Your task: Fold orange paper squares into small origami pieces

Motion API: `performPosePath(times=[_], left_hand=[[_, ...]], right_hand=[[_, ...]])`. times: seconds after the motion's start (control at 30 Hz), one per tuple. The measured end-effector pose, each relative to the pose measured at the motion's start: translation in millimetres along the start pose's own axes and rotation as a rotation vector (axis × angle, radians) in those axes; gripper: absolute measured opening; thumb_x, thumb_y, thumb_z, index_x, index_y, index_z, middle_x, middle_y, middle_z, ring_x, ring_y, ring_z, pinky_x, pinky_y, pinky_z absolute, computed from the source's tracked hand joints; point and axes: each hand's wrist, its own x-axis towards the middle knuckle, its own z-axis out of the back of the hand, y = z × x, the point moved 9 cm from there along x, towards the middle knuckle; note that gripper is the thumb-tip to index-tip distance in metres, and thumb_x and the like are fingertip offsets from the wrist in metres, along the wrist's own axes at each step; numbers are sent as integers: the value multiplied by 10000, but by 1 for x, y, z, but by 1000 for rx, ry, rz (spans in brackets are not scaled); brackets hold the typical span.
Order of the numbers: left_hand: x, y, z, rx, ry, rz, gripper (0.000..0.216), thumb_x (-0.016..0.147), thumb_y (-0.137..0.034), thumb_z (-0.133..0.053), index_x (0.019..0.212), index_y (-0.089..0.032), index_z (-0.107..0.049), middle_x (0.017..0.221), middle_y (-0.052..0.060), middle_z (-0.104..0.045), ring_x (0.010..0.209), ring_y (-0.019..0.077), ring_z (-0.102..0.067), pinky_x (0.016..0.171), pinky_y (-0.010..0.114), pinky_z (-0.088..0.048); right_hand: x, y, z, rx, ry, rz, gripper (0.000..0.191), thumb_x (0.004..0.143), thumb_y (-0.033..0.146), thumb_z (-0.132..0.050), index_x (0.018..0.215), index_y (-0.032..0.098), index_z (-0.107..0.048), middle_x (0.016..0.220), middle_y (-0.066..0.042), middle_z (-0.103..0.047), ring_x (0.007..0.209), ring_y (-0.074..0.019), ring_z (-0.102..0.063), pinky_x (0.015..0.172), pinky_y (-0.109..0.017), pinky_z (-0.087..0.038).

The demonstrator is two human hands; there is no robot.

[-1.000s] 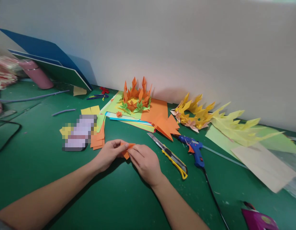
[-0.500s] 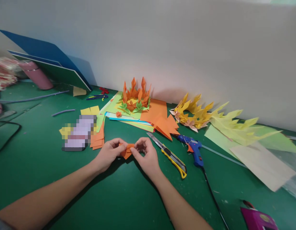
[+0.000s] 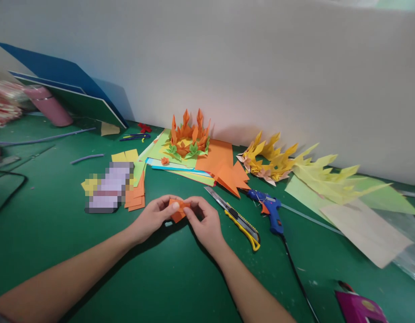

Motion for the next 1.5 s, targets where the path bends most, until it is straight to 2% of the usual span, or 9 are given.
performPosePath(times=[0.13, 0.27, 0.4, 0.6, 0.8, 1.27, 1.4, 1.5], left_hand=[[0, 4, -4, -61, 39, 24, 320, 568, -251, -747, 823, -150, -582, 705, -30, -602, 625, 99, -536, 634, 241, -425], [1, 5, -4, -39, 36, 29, 275, 600, -251, -724, 806, -137, -581, 643, -36, -589, 583, 93, -533, 595, 237, -412], [2, 4, -3, -87, 46, 29, 292, 581, -256, -748, 789, -133, -584, 664, -29, -603, 593, 88, -538, 595, 231, -408], [1, 7, -6, -137, 103, 109, 337, 549, -260, -786, 788, -118, -595, 697, -13, -633, 613, 87, -559, 617, 225, -414], [1, 9, -3, -126, 90, 125, 331, 548, -237, -795, 785, -126, -593, 678, -32, -623, 599, 77, -556, 607, 216, -419], [5, 14, -1, -104, 177, 127, 311, 578, -242, -785, 811, -127, -615, 724, -9, -649, 636, 95, -589, 643, 233, -446], [6, 13, -3, -82, 226, 101, 306, 594, -246, -775, 836, -137, -622, 717, -15, -639, 632, 88, -576, 621, 221, -434], [6, 12, -3, -50, 218, 98, 305, 604, -267, -763, 840, -142, -615, 681, -27, -620, 602, 80, -556, 579, 211, -415]], right_hand=[[1, -1, 0, 66, 7, -10, 36, 785, 236, -573, 806, 210, -586, 735, -3, -594, 656, -137, -582, 607, -252, -498], [1, 0, -5, 103, 69, -52, 53, 792, 242, -567, 791, 206, -606, 751, -9, -587, 640, -129, -567, 605, -249, -488], [1, 2, -6, 125, 115, -62, 74, 799, 258, -566, 777, 207, -615, 734, -5, -573, 621, -124, -548, 605, -252, -476], [0, 0, -5, 180, 137, -116, 118, 799, 309, -571, 770, 201, -607, 709, 5, -570, 632, -122, -536, 610, -247, -458], [2, -3, -4, 127, 107, -136, 130, 775, 320, -600, 747, 195, -584, 691, 7, -561, 637, -127, -527, 621, -254, -458], [-1, -8, -10, 138, 168, -204, 146, 793, 347, -559, 804, 201, -567, 749, 0, -560, 636, -125, -545, 635, -262, -477], [0, -6, -9, 97, 167, -175, 126, 799, 324, -544, 806, 200, -569, 754, -8, -565, 650, -133, -538, 636, -265, -467], [0, -5, -10, 75, 168, -145, 109, 807, 301, -530, 810, 198, -566, 760, -12, -559, 679, -138, -534, 652, -265, -459]])
